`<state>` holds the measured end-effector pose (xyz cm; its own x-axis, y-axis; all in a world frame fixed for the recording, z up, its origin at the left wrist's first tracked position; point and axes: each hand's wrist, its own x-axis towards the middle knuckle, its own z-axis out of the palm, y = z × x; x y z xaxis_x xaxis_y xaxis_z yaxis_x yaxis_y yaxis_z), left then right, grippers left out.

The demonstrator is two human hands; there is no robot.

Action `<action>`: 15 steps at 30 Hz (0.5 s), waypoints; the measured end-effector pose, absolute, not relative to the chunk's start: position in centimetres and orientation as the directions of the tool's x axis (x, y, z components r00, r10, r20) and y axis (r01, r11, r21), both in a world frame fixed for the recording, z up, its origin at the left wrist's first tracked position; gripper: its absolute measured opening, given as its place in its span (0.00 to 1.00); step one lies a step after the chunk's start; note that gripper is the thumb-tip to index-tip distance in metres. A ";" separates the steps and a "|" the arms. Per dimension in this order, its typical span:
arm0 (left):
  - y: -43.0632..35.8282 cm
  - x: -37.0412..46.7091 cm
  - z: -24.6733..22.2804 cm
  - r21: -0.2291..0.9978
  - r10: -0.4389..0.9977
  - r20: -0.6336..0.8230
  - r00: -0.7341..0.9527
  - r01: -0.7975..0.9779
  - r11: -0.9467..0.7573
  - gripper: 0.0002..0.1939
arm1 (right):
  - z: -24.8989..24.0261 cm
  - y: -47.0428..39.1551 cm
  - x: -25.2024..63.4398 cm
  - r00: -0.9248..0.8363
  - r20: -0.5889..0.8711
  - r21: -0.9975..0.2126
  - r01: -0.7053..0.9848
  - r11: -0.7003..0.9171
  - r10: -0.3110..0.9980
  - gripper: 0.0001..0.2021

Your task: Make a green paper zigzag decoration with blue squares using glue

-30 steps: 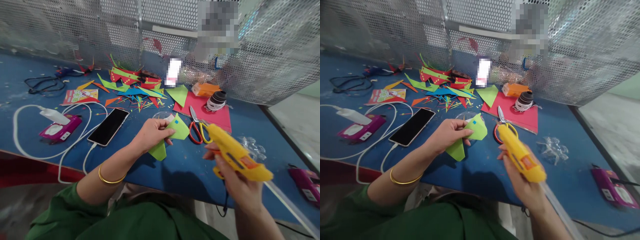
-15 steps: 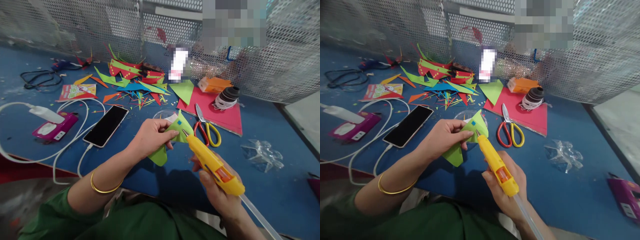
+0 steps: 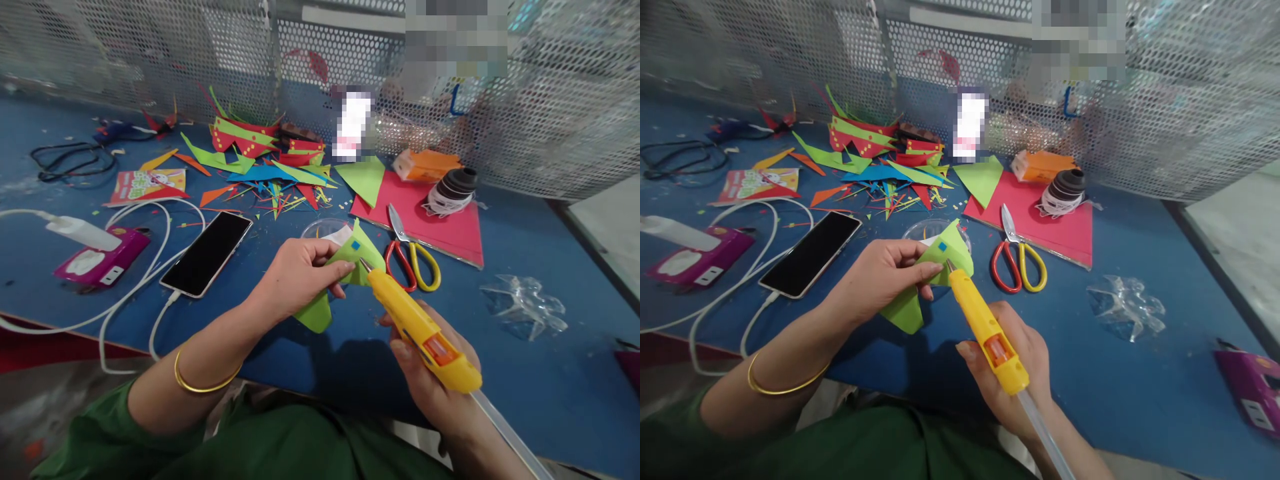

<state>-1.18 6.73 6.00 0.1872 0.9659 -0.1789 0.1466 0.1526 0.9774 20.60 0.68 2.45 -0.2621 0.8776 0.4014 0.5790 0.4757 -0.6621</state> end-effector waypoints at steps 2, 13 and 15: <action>6.7 -1.2 6.0 0.977 0.966 -0.178 0.189 0.151 0.150 0.06 | 2.4 0.7 20.6 -0.263 0.413 -0.651 0.585 0.484 0.872 0.08; 6.7 -1.0 6.1 0.975 0.967 -0.185 0.177 0.156 0.158 0.06 | 2.4 0.8 20.4 -0.265 0.458 -0.560 0.656 0.507 0.849 0.11; 6.7 -1.0 6.1 0.972 0.964 -0.197 0.177 0.161 0.169 0.05 | 2.4 0.9 20.4 -0.261 0.471 -0.544 0.666 0.510 0.843 0.11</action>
<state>-1.02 6.71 6.13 0.1770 0.9643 -0.1970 0.1614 0.1690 0.9723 20.41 0.90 2.43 -0.2610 0.8427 0.4709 0.6658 0.5104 -0.5443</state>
